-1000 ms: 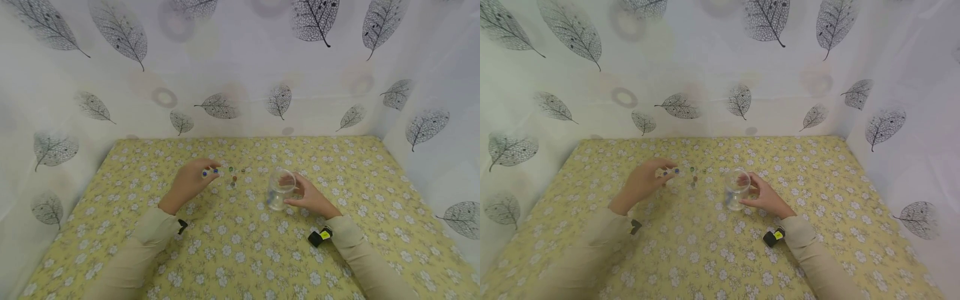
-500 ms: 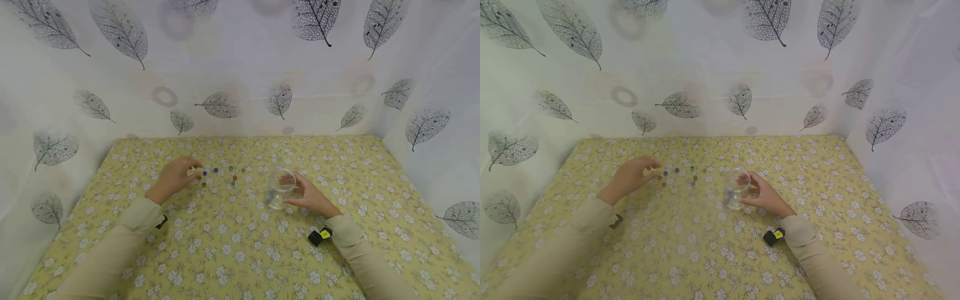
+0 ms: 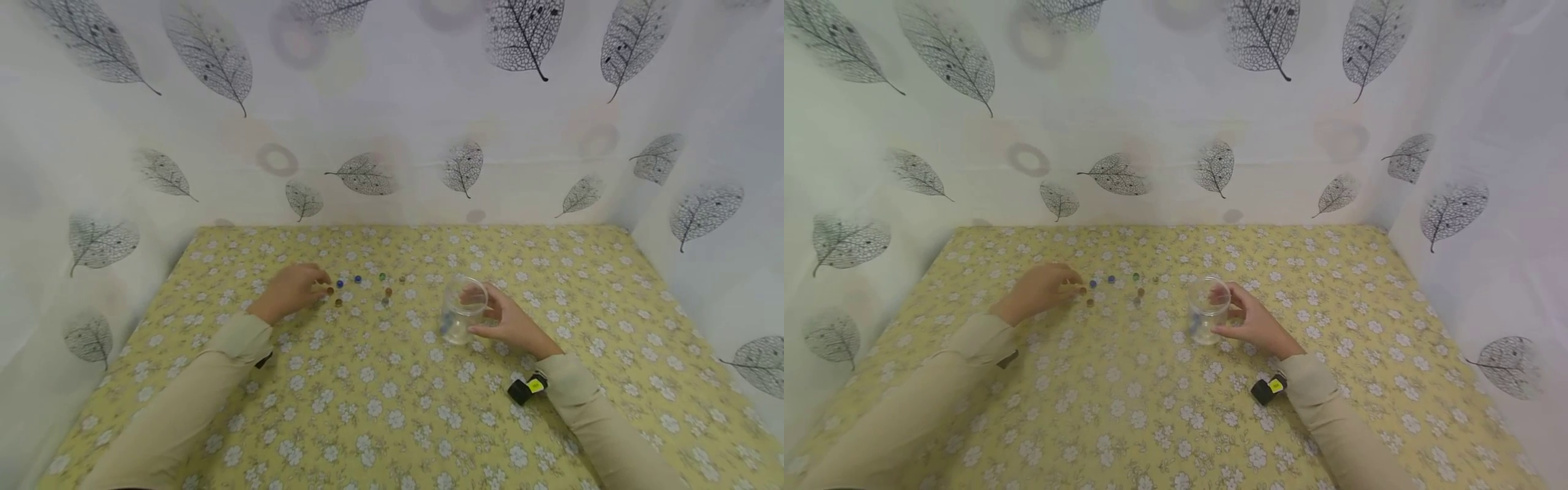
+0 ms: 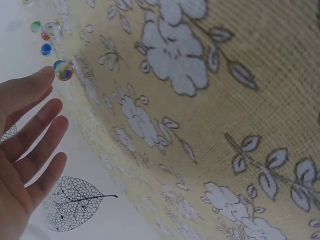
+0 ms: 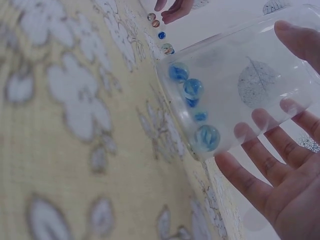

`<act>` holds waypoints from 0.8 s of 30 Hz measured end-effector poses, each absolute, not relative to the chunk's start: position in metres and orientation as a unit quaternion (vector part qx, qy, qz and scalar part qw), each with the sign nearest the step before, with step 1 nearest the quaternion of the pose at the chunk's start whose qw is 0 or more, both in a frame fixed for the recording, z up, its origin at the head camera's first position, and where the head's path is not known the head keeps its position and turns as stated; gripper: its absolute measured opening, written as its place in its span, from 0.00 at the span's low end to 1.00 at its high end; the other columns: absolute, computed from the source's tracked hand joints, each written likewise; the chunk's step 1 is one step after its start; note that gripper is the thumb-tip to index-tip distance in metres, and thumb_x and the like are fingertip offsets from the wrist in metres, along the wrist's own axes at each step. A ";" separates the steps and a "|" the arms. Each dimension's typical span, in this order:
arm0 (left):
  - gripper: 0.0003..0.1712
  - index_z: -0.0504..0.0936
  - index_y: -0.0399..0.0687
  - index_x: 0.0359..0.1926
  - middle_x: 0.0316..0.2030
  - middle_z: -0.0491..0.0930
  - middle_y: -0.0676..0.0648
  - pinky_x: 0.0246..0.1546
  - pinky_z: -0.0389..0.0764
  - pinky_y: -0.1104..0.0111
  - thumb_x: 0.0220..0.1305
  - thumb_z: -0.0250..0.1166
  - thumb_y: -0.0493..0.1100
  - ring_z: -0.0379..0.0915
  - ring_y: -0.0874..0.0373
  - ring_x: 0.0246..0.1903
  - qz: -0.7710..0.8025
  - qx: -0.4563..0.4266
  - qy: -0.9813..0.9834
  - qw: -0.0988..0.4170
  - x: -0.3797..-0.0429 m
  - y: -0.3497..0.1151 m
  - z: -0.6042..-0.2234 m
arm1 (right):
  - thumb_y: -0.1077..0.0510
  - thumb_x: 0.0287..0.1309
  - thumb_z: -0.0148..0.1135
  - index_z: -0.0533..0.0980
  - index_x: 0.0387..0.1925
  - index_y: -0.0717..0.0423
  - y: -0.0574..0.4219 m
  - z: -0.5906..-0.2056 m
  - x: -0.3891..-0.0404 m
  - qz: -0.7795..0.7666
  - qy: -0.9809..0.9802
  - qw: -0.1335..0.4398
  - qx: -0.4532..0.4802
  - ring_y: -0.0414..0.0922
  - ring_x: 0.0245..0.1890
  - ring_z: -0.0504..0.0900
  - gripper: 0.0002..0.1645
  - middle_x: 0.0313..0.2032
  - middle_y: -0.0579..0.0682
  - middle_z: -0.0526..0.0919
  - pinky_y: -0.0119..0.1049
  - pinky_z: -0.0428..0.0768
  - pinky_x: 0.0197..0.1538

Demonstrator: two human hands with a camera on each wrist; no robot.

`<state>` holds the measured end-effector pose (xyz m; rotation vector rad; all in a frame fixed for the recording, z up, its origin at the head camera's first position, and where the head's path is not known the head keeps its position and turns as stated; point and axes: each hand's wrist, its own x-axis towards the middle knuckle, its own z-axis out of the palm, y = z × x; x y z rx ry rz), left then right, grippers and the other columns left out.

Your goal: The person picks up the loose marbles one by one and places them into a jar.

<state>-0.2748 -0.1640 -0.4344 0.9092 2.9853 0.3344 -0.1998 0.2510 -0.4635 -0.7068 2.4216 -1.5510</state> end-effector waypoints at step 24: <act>0.05 0.85 0.49 0.35 0.32 0.84 0.50 0.31 0.80 0.65 0.56 0.68 0.41 0.79 0.58 0.30 0.069 0.313 0.947 0.018 -0.284 -0.157 -0.443 | 0.62 0.54 0.66 0.61 0.63 0.59 0.250 -0.459 -0.200 -0.512 0.816 0.084 -0.255 0.48 0.59 0.72 0.37 0.59 0.60 0.69 0.47 0.76 0.57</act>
